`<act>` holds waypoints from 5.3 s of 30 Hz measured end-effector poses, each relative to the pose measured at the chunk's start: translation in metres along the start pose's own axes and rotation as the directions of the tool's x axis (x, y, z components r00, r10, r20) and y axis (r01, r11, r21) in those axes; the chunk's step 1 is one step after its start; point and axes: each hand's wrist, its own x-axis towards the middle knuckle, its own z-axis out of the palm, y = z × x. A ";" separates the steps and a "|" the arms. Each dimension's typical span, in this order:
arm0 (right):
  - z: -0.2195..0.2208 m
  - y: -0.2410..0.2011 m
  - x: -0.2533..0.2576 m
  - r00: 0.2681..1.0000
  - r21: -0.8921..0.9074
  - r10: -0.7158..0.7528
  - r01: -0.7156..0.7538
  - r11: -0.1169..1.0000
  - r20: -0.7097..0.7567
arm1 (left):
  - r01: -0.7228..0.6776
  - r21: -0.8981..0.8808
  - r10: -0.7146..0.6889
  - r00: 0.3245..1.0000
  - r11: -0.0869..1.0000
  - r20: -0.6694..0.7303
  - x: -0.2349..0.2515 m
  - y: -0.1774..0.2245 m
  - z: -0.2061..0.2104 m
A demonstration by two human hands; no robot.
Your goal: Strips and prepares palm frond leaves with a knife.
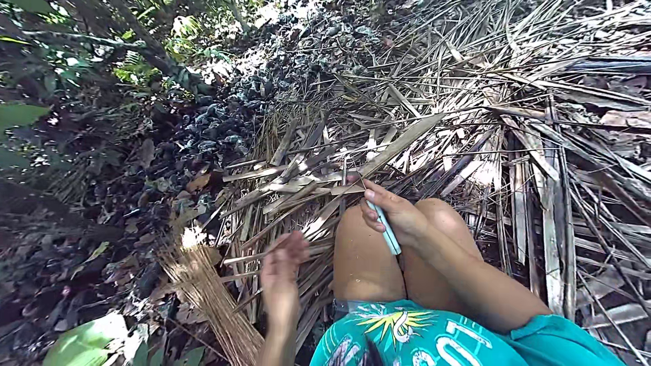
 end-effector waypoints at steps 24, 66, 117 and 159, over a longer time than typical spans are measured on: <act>-0.065 -0.046 0.034 0.912 -0.746 -0.333 0.046 0.664 -0.240 | 0.749 -0.079 -0.607 0.588 0.657 0.535 0.054 -0.009 0.043; -0.052 -0.081 0.003 0.959 -0.257 -0.211 0.160 0.953 -0.187 | 0.907 -0.195 -0.451 0.362 0.374 0.816 0.013 -0.020 -0.023; 0.012 0.011 -0.044 0.962 -0.348 0.236 -0.176 0.921 0.139 | -0.371 0.430 0.195 0.895 0.823 0.400 -0.003 -0.015 0.033; 0.015 -0.007 -0.034 0.923 -0.141 0.380 -0.368 0.919 0.066 | -0.252 0.488 0.044 0.916 0.836 0.398 -0.009 -0.009 0.012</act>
